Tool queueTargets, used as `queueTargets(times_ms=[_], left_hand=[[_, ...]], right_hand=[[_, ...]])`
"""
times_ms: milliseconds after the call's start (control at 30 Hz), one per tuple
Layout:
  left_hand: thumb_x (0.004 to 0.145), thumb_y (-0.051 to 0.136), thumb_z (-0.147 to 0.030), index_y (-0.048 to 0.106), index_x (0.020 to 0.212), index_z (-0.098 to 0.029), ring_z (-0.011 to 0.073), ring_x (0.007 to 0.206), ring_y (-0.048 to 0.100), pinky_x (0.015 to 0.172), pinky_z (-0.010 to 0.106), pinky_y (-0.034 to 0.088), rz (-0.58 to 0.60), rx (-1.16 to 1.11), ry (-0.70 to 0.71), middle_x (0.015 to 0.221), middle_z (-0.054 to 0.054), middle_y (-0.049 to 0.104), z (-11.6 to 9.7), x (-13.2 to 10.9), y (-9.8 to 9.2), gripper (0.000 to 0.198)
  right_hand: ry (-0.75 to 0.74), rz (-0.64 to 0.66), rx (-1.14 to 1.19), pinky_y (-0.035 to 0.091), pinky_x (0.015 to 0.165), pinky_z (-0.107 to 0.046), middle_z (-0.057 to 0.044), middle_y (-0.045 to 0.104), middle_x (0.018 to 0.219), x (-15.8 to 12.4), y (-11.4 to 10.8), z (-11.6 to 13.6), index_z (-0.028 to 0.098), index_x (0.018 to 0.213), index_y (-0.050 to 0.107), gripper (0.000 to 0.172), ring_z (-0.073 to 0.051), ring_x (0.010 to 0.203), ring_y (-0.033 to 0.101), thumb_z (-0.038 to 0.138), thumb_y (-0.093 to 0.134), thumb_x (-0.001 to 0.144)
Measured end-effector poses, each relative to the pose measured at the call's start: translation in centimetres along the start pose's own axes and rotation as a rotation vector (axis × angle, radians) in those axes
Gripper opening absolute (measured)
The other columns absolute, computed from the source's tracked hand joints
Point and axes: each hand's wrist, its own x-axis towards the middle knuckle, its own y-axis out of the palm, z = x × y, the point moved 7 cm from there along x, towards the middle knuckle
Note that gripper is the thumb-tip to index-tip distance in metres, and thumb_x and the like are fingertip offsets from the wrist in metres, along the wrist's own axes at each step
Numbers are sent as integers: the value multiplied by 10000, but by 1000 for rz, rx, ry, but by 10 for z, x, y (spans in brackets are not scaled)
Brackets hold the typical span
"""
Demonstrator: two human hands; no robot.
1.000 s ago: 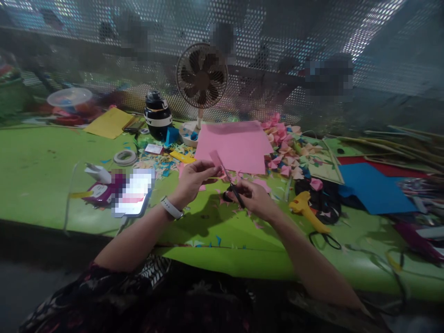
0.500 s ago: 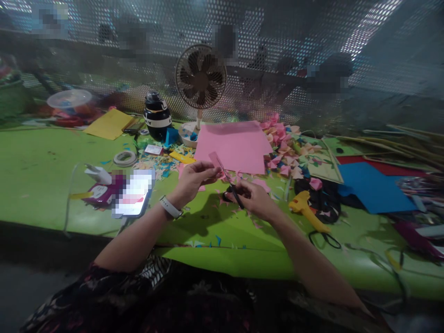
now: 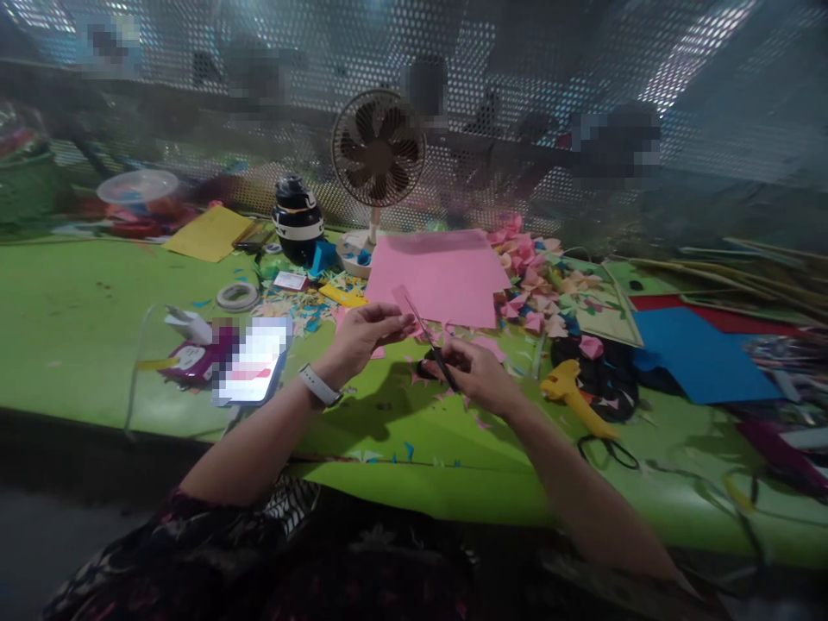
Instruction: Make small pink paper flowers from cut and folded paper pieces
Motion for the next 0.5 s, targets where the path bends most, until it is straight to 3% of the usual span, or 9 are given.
queueTargets(times_ms=[500], left_hand=[[609, 894, -201, 672, 751, -138, 113, 675, 707, 722, 247, 569, 18, 40, 9, 737, 19, 740, 0, 3, -3, 271]], right_hand=[[-43, -32, 3, 354, 490, -261, 7, 569, 648, 2, -1, -3, 202, 702, 540, 559, -118, 562, 485, 713, 757, 636]])
